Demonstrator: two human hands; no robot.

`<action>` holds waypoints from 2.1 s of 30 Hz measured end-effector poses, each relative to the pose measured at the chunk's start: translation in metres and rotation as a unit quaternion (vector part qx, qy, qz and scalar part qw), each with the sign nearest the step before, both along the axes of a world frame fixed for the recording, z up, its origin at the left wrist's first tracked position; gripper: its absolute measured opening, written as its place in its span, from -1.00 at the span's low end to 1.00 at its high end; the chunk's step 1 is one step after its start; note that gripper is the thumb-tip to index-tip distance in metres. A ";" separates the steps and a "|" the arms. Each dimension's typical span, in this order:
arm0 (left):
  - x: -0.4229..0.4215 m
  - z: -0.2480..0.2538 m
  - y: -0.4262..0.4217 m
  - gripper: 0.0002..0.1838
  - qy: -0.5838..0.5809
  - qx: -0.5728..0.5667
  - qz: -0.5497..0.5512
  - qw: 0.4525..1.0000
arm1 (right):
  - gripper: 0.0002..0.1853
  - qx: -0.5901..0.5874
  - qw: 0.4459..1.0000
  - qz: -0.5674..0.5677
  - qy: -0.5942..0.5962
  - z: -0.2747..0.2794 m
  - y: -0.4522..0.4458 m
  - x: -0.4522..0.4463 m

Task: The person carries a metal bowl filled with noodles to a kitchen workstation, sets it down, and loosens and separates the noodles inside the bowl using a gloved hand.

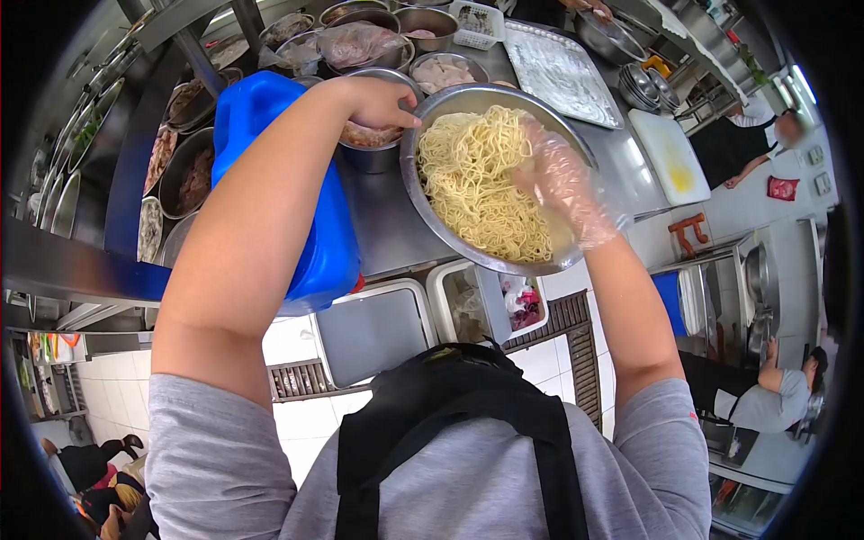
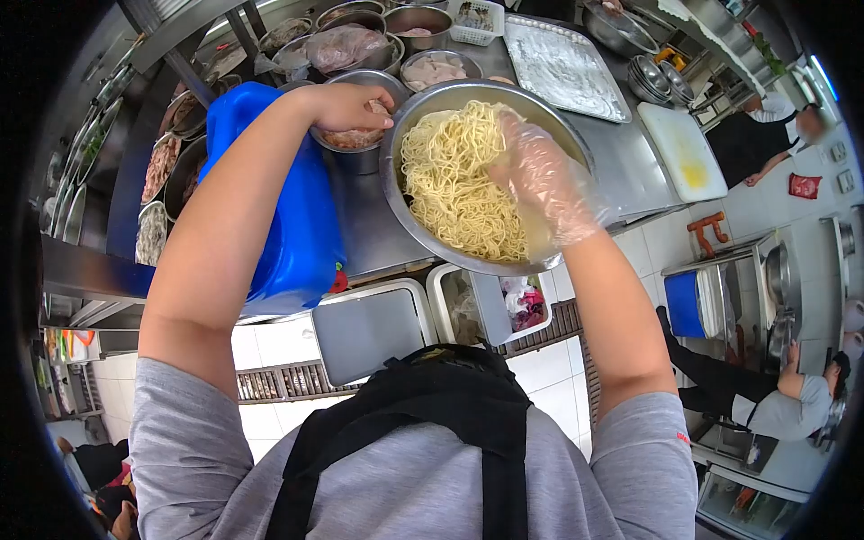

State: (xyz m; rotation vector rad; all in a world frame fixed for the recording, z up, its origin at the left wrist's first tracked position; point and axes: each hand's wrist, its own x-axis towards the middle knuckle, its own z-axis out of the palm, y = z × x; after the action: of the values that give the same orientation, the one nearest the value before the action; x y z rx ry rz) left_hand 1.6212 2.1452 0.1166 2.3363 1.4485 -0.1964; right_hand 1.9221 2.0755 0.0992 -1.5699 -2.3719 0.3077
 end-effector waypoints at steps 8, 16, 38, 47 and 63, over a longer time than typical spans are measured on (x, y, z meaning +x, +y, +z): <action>0.001 0.001 -0.002 -0.33 -0.006 -0.006 0.010 1.000 | -0.29 -0.015 0.965 0.025 0.262 -0.006 0.023 0.035; 0.004 0.000 0.000 -0.35 -0.014 -0.017 0.011 1.000 | -0.16 0.115 0.989 -0.013 -0.096 -0.031 -0.001 -0.001; 0.000 0.000 0.000 -0.28 -0.022 -0.031 0.034 0.999 | -0.44 0.011 0.956 0.090 0.279 -0.010 0.024 0.006; 0.002 0.001 0.000 -0.35 -0.009 -0.020 0.012 1.000 | -0.25 0.055 0.979 0.082 -0.181 -0.015 0.034 -0.027; 0.001 0.000 -0.002 -0.35 -0.013 0.009 -0.003 1.000 | -0.56 0.165 0.977 0.129 0.042 -0.010 0.019 0.000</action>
State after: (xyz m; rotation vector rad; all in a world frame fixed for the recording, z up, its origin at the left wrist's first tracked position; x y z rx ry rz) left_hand 1.6220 2.1431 0.1166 2.3481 1.4376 -0.1545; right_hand 1.9216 2.0950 0.0894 -1.0837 -2.4109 0.0263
